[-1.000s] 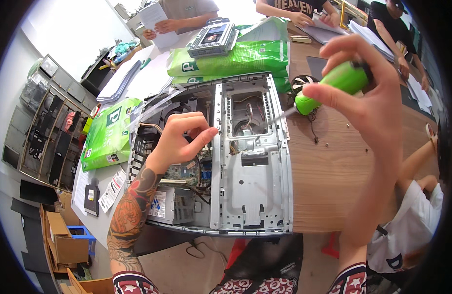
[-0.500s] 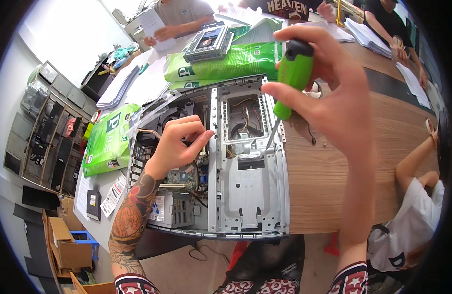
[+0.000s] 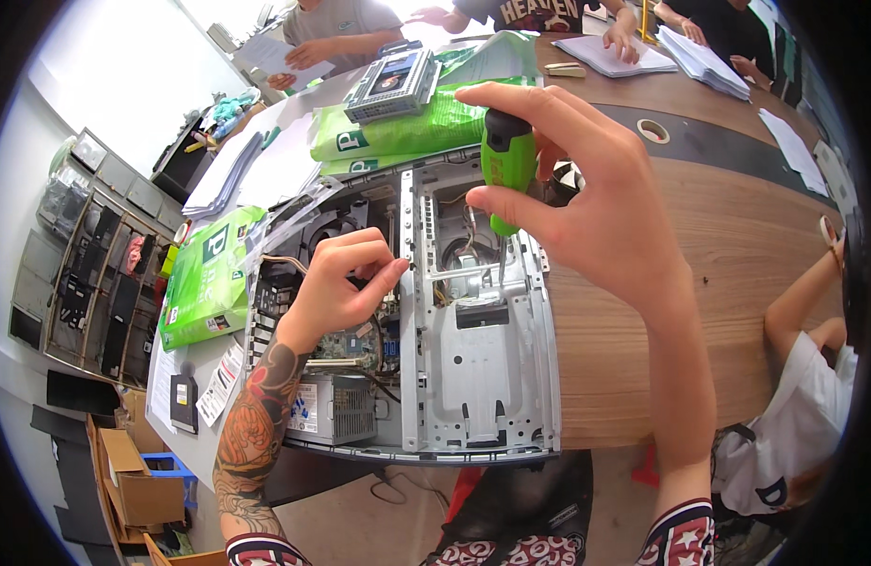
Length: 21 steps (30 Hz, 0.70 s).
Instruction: The person disassembles a computer case by using a screwdriver to remove screws from the internal chassis and lifting out a plastic component.
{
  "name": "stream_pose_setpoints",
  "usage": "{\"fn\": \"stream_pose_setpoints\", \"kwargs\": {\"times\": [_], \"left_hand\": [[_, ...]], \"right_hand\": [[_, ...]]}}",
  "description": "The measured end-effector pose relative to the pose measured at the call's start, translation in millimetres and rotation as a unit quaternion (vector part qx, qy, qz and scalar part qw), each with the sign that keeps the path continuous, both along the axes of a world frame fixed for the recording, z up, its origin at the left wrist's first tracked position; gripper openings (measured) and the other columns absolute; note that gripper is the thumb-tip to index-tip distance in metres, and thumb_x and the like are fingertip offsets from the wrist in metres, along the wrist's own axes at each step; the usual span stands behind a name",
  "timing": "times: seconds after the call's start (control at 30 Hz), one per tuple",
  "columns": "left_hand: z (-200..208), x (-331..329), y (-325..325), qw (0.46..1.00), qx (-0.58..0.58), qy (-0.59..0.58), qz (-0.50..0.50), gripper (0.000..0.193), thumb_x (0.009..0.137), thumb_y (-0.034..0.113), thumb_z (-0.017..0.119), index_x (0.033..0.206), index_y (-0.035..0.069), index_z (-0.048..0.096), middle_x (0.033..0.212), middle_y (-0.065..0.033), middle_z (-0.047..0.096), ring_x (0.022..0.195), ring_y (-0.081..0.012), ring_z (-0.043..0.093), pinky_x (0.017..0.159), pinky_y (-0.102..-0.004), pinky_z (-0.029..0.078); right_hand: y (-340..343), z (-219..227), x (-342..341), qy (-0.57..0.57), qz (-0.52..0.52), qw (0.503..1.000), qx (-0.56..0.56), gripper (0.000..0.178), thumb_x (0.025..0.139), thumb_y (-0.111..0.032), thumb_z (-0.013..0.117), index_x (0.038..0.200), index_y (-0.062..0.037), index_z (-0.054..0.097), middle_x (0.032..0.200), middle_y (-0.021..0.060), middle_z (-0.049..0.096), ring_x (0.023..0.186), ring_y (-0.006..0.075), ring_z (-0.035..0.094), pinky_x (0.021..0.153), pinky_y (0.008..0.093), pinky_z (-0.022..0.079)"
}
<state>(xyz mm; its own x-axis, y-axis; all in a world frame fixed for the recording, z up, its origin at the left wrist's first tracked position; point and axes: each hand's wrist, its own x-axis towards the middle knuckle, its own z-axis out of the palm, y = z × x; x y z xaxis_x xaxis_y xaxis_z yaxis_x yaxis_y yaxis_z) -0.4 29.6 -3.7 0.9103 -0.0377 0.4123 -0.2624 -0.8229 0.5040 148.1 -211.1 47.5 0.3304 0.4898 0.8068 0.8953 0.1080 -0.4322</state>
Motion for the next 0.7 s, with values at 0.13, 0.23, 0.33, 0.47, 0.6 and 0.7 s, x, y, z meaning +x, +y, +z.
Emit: {"fn": "stream_pose_setpoints", "kwargs": {"times": [0.13,0.23,0.33,0.47,0.6,0.7], "left_hand": [[0.3,0.0,-1.3,1.0,0.0,0.009,0.001,0.02,0.088,0.007,0.071,0.072,-0.002,0.061,0.066,-0.0049,0.049,0.052,-0.0136,0.043,0.05,-0.0295,0.033],[0.6,-0.6,-0.7,1.0,0.001,0.016,0.004,0.02,0.088,0.006,0.071,0.072,-0.002,0.061,0.066,-0.0049,0.049,0.053,-0.0136,0.043,0.05,-0.0295,0.033],[4.0,-1.2,-4.1,0.999,0.012,0.029,0.009,0.022,0.09,0.006,0.069,0.072,-0.003,0.06,0.067,-0.0054,0.053,0.055,-0.013,0.046,0.052,-0.0283,0.035],[3.6,-1.3,-5.4,0.999,0.008,0.034,0.008,0.021,0.09,0.006,0.069,0.073,-0.003,0.061,0.067,-0.0053,0.053,0.055,-0.0129,0.047,0.052,-0.0282,0.035],[4.1,-1.8,-4.1,0.999,0.011,0.043,0.013,0.021,0.09,0.006,0.069,0.073,-0.003,0.061,0.067,-0.0056,0.054,0.055,-0.0126,0.048,0.052,-0.0278,0.036],[3.4,-1.5,-4.5,0.999,0.011,0.041,0.009,0.021,0.09,0.006,0.069,0.073,-0.003,0.062,0.068,-0.0058,0.055,0.055,-0.0126,0.048,0.052,-0.0276,0.037]], "right_hand": [[1.8,-3.8,6.2,-0.012,-0.018,1.0,0.007,0.061,0.073,-0.006,0.085,0.13,-0.0141,0.065,0.097,0.0036,0.065,0.075,0.0131,0.055,0.066,0.0267,0.047],[0.5,-3.4,6.7,-0.017,-0.029,0.999,0.004,0.061,0.073,-0.007,0.085,0.13,-0.0144,0.065,0.097,0.0041,0.065,0.074,0.0143,0.054,0.066,0.0274,0.048],[2.4,-7.5,7.6,-0.008,-0.01,1.0,-0.007,0.06,0.074,-0.008,0.084,0.131,-0.0141,0.064,0.097,0.0043,0.065,0.074,0.0152,0.055,0.066,0.0286,0.048],[6.5,-13.0,3.8,0.006,0.045,0.998,-0.051,0.059,0.075,-0.007,0.083,0.131,-0.0135,0.064,0.095,0.0047,0.064,0.073,0.0156,0.055,0.066,0.0297,0.048],[8.5,-13.8,-0.2,0.008,0.041,0.999,-0.033,0.059,0.076,-0.006,0.082,0.13,-0.0138,0.064,0.096,0.005,0.065,0.074,0.0156,0.055,0.066,0.0292,0.048],[5.4,-7.7,-0.4,0.02,0.03,0.999,-0.028,0.059,0.074,-0.005,0.083,0.13,-0.0139,0.065,0.098,0.0045,0.066,0.074,0.0154,0.056,0.067,0.0282,0.049]]}}
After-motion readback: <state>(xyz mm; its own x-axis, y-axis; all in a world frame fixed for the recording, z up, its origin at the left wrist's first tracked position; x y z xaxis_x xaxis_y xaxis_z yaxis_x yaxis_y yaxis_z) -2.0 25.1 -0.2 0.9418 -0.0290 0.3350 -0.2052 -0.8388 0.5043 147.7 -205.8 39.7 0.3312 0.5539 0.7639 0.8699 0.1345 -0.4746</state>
